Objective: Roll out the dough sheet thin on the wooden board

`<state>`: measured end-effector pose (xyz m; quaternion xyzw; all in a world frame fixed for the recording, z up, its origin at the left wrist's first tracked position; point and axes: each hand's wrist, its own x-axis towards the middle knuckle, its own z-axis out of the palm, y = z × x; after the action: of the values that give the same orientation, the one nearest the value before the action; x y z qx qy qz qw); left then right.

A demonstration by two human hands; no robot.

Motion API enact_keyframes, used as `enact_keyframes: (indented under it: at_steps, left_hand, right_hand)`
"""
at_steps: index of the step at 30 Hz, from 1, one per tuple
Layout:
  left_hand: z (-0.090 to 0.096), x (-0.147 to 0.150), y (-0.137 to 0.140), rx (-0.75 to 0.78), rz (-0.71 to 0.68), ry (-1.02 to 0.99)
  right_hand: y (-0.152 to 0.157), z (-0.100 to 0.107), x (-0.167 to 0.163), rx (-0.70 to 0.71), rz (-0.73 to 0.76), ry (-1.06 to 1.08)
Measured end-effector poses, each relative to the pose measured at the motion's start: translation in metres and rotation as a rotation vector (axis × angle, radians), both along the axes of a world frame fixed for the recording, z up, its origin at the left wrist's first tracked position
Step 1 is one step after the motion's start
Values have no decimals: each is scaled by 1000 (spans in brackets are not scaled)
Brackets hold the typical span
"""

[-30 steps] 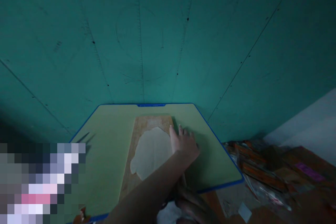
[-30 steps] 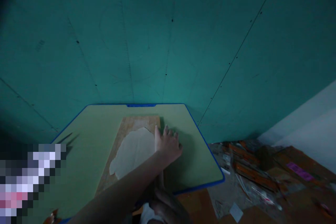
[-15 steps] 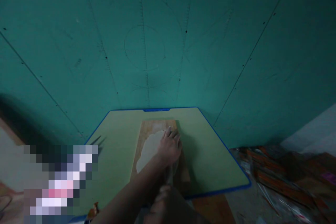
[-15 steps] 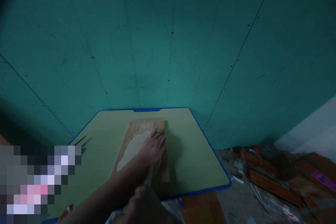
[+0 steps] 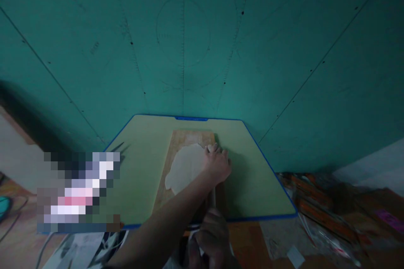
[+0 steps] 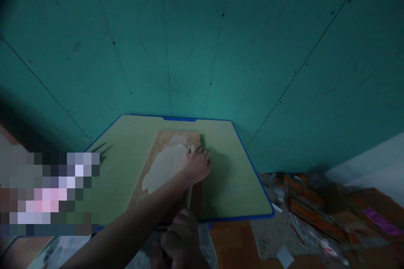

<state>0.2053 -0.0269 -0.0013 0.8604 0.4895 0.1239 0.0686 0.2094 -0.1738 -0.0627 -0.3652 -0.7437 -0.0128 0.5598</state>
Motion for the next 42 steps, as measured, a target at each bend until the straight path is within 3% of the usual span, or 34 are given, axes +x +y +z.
enact_keyframes:
  at_steps: [11,16,21,32,42]
  left_hand:
    - [6,11,0,-116,-18,-5]
    - [-1,-7,7,-86,-35,-32]
    - [-9,-22,11,-23,-30,-52]
    - [-4,-3,7,-27,-13,24]
    - [-1,11,1,-48,-36,90]
  right_hand:
    - [-4,1,1,-32,-36,253]
    - [-5,2,2,-78,-101,42]
    - [-4,11,5,-179,-17,-205]
    - [-16,-27,7,-217,-29,48]
    - [-25,-11,13,-242,-19,-42]
